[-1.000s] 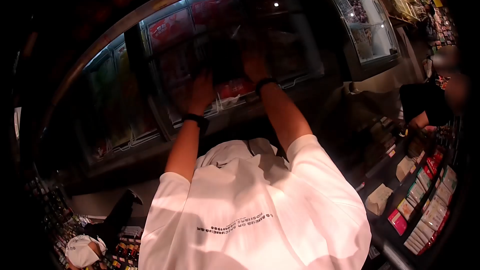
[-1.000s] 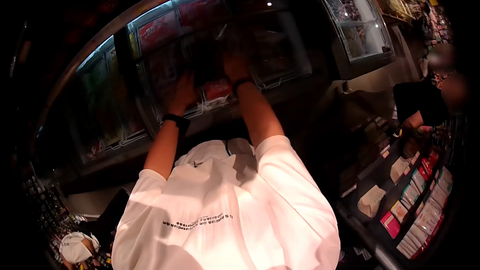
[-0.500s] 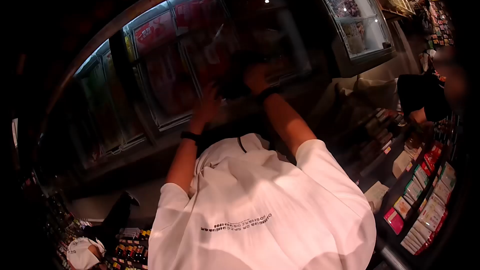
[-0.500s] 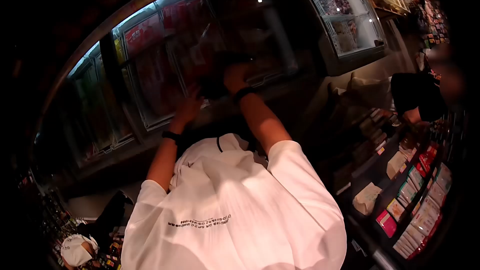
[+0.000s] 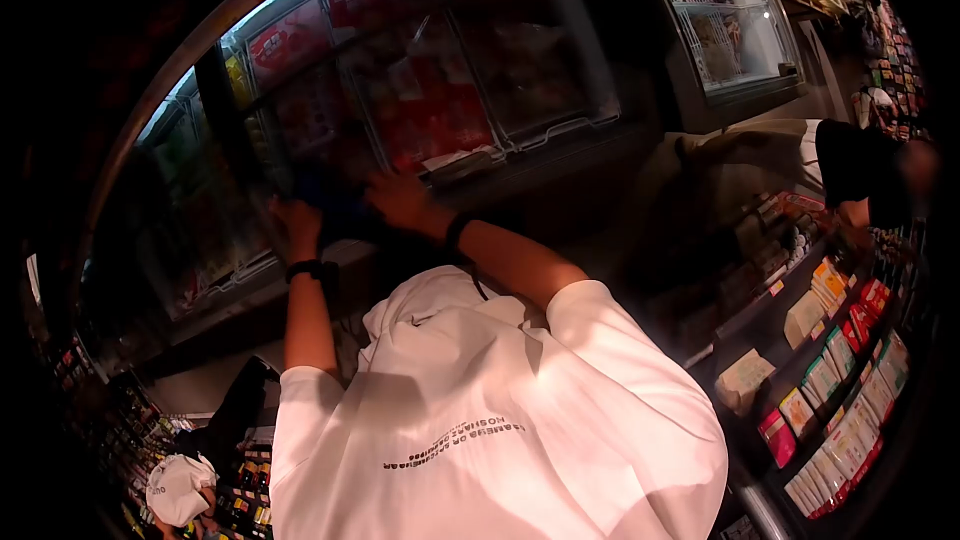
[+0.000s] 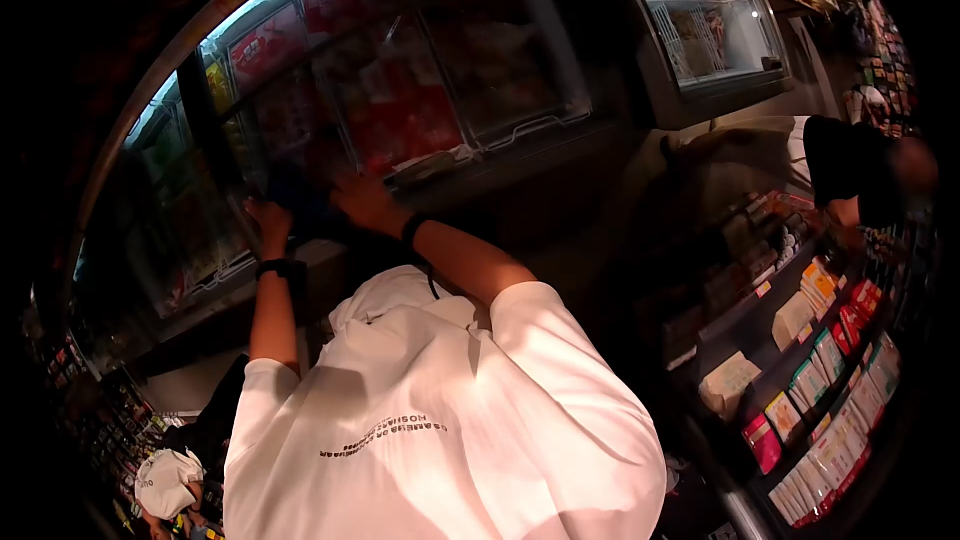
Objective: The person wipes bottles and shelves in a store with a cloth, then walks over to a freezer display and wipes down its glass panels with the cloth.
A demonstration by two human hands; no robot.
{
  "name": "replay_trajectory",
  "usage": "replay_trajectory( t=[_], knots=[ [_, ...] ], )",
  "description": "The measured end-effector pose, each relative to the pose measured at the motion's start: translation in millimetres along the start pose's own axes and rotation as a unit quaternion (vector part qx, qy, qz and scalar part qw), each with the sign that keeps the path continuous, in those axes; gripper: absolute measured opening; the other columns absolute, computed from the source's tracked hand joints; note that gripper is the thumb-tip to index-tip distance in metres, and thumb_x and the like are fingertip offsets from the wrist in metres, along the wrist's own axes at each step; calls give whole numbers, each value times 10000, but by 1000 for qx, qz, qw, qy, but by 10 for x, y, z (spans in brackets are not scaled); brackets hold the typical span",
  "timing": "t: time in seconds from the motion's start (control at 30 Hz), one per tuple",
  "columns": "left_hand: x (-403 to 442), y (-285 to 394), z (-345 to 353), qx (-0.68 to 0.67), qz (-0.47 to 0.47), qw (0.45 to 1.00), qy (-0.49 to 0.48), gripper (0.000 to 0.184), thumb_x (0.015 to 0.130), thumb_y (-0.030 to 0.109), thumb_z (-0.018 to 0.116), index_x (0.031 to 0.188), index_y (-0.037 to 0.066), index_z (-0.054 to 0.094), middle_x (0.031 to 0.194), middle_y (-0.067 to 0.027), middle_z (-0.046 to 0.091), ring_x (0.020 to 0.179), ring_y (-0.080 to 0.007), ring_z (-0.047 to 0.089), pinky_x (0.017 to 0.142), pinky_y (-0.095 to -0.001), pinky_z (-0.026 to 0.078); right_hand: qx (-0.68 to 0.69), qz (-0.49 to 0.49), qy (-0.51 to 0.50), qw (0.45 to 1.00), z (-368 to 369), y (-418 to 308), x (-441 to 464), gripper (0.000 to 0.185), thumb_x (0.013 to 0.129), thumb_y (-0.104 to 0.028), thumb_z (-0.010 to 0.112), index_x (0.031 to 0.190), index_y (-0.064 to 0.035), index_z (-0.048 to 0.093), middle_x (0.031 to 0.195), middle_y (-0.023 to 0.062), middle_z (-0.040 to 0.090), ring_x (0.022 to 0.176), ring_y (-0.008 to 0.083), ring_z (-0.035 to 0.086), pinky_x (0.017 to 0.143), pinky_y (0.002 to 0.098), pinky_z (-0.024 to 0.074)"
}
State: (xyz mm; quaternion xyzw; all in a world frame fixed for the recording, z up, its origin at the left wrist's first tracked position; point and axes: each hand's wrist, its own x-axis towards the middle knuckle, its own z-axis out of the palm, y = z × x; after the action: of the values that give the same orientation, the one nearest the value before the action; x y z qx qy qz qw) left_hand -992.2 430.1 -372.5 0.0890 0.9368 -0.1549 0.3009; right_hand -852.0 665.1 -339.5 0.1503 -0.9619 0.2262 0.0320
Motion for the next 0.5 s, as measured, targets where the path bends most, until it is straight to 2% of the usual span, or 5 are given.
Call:
replay_trajectory(
  t=[0.17, 0.27, 0.3, 0.37, 0.5],
  knots=[
    [106, 1153, 109, 155, 112, 926, 327, 527, 860, 208, 530, 1216, -181, 543, 1406, -423, 373, 1325, -610, 293, 1124, -637, 194, -57, 207, 89, 973, -344, 722, -330, 477, 775, -388, 727, 1152, -123, 604, 1385, 178, 457, 1290, 415, 421, 1047, 607, 342],
    [-213, 1979, -361, -115, 280, 931, 206, 328, 854, 115, 525, 1108, -83, 590, 1117, -294, 581, 1049, -436, 531, 968, -553, 382, -57, 380, 78, 920, -630, 1131, -791, 568, 785, -355, 727, 1263, -107, 546, 1444, 205, 415, 1328, 434, 382, 1067, 610, 333],
    [113, 2213, 324, -186, 441, 740, 473, 281, 852, 79, 520, 1086, -63, 584, 1139, -288, 581, 1054, -412, 541, 945, -520, 407, -76, 426, 63, 899, -763, 1238, -963, 566, 784, -325, 728, 1265, -94, 541, 1414, 205, 438, 1312, 437, 399, 1067, 589, 342],
    [-442, 2796, -225, -176, 412, 808, 382, 297, 855, 45, 498, 1123, -41, 592, 1177, -256, 589, 1116, -413, 539, 1000, -503, 405, -136, 465, 97, 869, -846, 1485, -1433, 540, 779, -252, 723, 1254, -73, 538, 1336, 193, 486, 1259, 435, 446, 1047, 550, 371],
    [-1022, 3200, -348, -114, 563, 752, 322, 321, 844, 67, 530, 1150, 4, 603, 1261, -161, 586, 1276, -339, 486, 1107, -447, 356, -123, 556, 79, 818, -1036, 1691, -2105, 534, 740, -223, 711, 1232, -89, 553, 1266, 140, 548, 1187, 378, 520, 991, 547, 416]
  ],
)
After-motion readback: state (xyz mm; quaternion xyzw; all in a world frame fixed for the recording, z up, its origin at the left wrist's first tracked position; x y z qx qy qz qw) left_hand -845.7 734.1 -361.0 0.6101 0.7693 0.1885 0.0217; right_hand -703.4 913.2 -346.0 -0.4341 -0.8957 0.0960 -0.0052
